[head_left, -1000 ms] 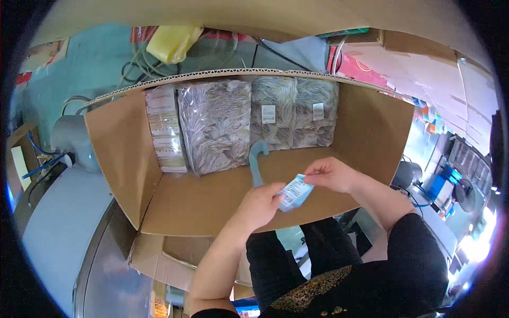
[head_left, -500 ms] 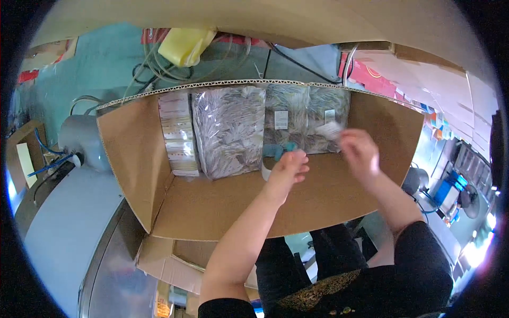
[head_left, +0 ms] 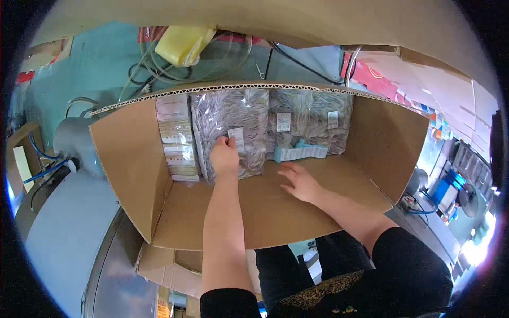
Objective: Packaging stacks of white envelopes into plastic bags and then placing those bags into a larger shipping box.
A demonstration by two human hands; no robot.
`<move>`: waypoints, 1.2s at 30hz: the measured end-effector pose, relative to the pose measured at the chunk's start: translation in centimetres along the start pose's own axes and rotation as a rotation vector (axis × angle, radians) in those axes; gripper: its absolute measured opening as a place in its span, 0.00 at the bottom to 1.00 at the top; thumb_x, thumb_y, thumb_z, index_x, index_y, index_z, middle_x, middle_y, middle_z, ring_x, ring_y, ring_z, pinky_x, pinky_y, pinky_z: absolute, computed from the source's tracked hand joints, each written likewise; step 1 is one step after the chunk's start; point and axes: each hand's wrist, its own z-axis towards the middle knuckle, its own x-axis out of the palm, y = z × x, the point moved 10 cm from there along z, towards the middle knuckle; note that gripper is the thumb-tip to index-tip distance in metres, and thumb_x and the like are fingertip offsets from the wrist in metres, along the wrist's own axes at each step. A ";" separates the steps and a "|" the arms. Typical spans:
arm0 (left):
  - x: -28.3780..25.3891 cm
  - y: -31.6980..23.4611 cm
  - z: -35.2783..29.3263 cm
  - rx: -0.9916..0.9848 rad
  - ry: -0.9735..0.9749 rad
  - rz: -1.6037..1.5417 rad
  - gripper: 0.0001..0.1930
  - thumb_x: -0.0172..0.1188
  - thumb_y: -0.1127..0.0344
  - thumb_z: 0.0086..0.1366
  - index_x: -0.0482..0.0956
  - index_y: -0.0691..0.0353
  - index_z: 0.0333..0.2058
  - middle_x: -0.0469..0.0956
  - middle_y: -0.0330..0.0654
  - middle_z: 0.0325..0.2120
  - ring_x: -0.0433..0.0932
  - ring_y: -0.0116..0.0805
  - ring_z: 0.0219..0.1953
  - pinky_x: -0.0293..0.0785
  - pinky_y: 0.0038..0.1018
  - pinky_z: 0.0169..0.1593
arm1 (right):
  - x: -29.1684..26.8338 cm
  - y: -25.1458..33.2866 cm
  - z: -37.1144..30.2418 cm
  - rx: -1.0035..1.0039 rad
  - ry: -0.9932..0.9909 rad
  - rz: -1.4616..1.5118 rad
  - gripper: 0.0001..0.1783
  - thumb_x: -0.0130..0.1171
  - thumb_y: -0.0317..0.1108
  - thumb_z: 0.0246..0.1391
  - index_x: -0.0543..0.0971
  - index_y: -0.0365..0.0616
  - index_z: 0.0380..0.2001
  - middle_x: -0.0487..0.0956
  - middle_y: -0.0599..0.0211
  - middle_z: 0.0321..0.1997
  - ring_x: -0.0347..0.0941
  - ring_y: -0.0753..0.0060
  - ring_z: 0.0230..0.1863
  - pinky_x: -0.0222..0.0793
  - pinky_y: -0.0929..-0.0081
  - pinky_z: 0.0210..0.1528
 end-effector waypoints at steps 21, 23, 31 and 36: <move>-2.4 1.5 1.9 0.108 0.080 -0.182 0.51 0.67 0.54 0.47 0.44 0.71 0.61 0.54 0.62 0.57 0.59 0.55 0.57 0.54 0.35 0.61 | 3.0 -4.6 12.2 0.546 -0.146 1.337 0.41 0.62 0.41 0.47 0.54 0.43 0.60 0.64 0.61 0.58 0.56 0.66 0.60 0.53 0.69 0.59; -1.8 1.8 2.0 0.065 0.149 -0.254 0.52 0.67 0.53 0.46 0.42 0.70 0.61 0.53 0.63 0.58 0.57 0.55 0.59 0.54 0.35 0.61 | 2.3 -4.0 11.8 0.496 -0.199 1.319 0.45 0.61 0.41 0.47 0.49 0.44 0.62 0.63 0.62 0.60 0.56 0.65 0.61 0.52 0.68 0.60; -3.9 -1.3 -0.7 0.285 -0.173 0.336 0.42 0.61 0.59 0.51 0.48 0.60 0.61 0.52 0.54 0.60 0.56 0.51 0.59 0.54 0.48 0.58 | 2.1 0.0 13.8 0.452 -0.010 1.111 0.58 0.65 0.44 0.43 0.36 0.33 0.63 0.57 0.49 0.62 0.55 0.61 0.62 0.53 0.69 0.61; 1.3 -0.1 -0.1 0.307 0.365 0.769 0.57 0.69 0.50 0.43 0.36 0.51 0.64 0.32 0.42 0.65 0.34 0.44 0.67 0.42 0.48 0.63 | 3.0 -5.5 11.9 0.245 0.009 0.558 0.52 0.64 0.44 0.43 0.45 0.36 0.62 0.62 0.49 0.60 0.61 0.60 0.58 0.59 0.70 0.58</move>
